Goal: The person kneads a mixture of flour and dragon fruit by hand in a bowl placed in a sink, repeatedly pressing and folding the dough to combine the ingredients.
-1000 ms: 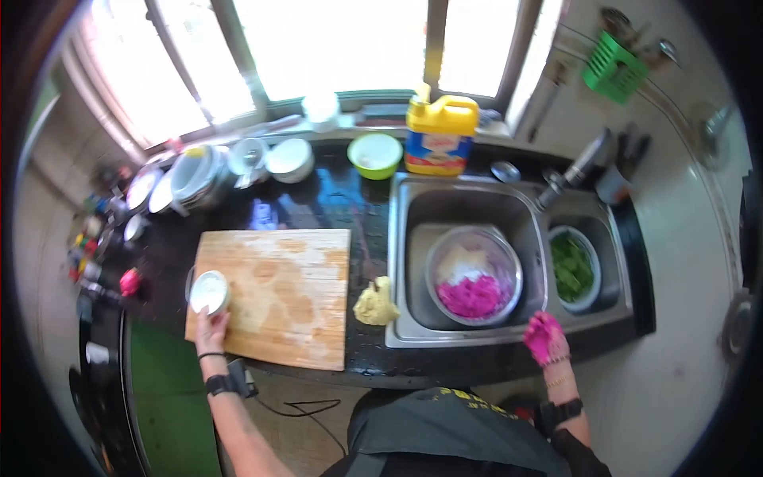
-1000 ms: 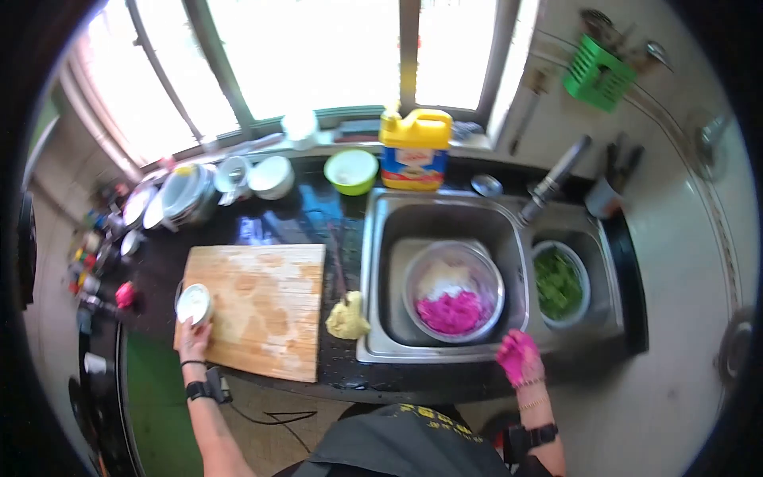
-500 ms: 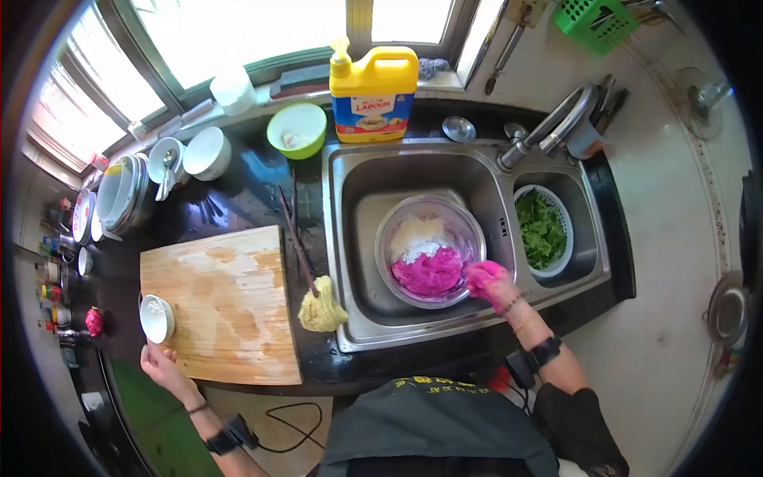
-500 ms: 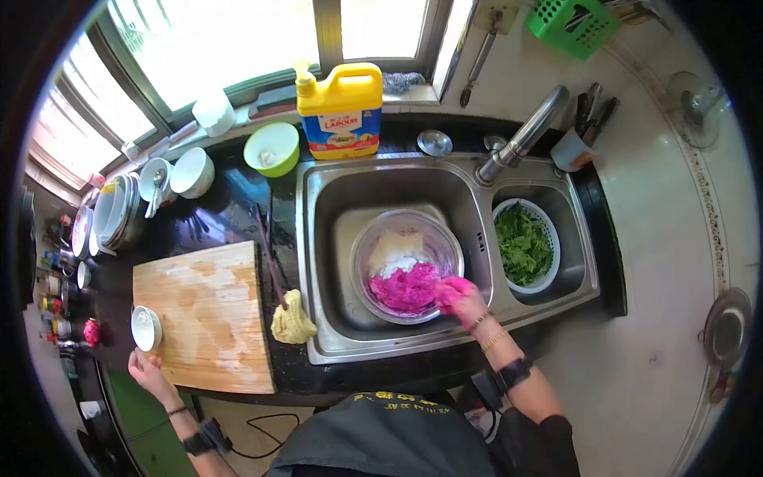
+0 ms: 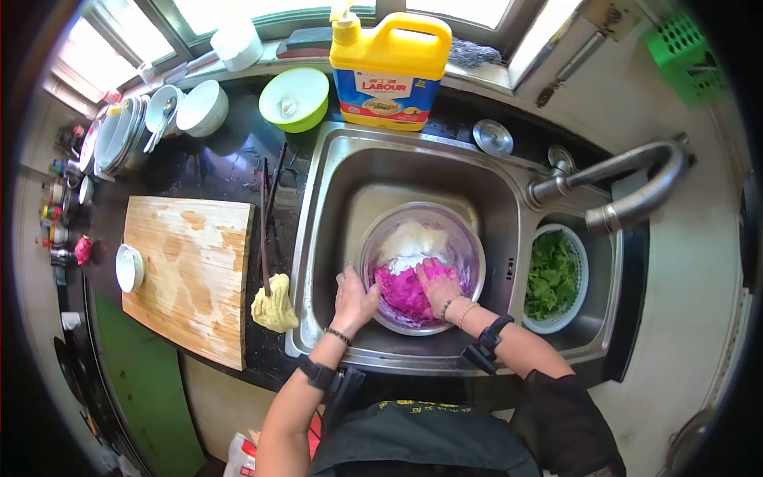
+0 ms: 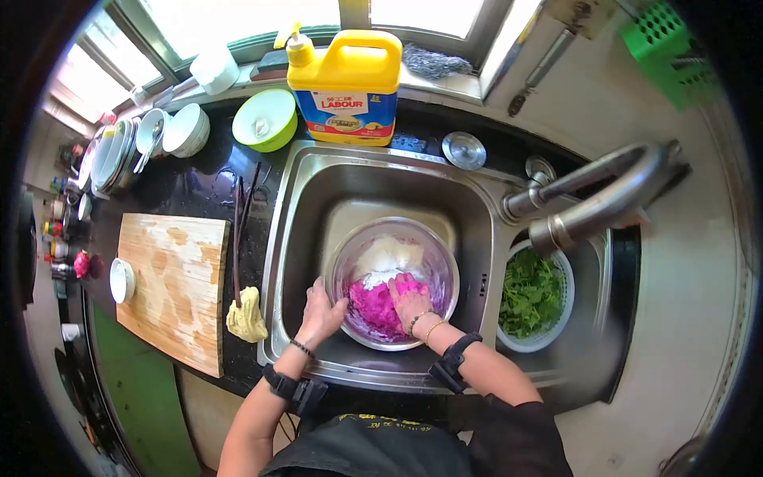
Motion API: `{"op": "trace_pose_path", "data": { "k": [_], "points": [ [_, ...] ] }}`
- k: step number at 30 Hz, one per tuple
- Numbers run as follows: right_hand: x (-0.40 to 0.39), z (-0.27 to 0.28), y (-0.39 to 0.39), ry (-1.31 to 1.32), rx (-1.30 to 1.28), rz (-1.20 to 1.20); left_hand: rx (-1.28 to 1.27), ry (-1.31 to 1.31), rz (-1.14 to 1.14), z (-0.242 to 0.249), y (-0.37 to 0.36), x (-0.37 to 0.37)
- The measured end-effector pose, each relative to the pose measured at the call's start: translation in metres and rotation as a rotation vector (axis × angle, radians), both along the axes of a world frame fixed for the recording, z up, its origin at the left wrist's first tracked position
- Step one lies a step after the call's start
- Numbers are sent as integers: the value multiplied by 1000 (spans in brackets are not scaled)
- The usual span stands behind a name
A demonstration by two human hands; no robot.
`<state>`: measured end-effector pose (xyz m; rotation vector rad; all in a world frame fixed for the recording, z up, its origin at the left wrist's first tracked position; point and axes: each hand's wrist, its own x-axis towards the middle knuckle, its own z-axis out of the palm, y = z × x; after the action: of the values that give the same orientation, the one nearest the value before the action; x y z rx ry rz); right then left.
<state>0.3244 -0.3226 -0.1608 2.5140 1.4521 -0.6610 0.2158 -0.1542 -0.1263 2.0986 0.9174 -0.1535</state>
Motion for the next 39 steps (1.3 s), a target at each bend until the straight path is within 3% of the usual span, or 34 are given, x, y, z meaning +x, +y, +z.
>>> {"op": "trace_pose_path", "data": {
  "k": [2, 4, 5, 8, 10, 12, 15, 22, 27, 31, 33, 34, 36, 38, 39],
  "points": [
    [7, -7, 5, 100, -62, -35, 9, 95, 38, -12, 4, 12],
    [12, -25, 8, 37, 82, -82, -85, 239, 37, -23, 9, 22],
    [18, -34, 8, 47, 81, -77, -17, 241, 5, -38, 10, 21],
    [36, -39, 17, 235, -93, -137, 26, 272, 28, -47, 7, 22],
    [43, -44, 17, 202, 79, -143, 28, 241, 41, -45, 6, 22],
    [45, -46, 17, 205, 83, -195, 34, 207, 65, -44, 4, 20],
    [43, -40, 19, 248, 169, -404, 57, 216, 127, -41, 1, 23],
    [10, -19, 3, 165, 179, -81, 77, 192, 190, -40, 4, 19],
    [11, 0, -4, 221, 371, 137, 26, 255, 202, -43, 5, 17],
    [13, 13, -11, 280, 438, 124, 11, 253, 164, -44, 1, 18],
    [11, 2, -16, 289, 518, -169, 10, 230, 163, -41, 0, 19],
    [10, -1, -16, 295, 514, -166, 6, 235, 167, -40, 0, 19],
    [9, -6, -15, 663, 610, -728, 8, 200, 177, -37, 1, 20],
    [11, -46, -24, 549, 713, -587, 15, 201, 183, -39, 3, 20],
    [9, -45, -20, 621, 688, -863, 26, 202, 180, -40, 3, 19]
  ]
}}
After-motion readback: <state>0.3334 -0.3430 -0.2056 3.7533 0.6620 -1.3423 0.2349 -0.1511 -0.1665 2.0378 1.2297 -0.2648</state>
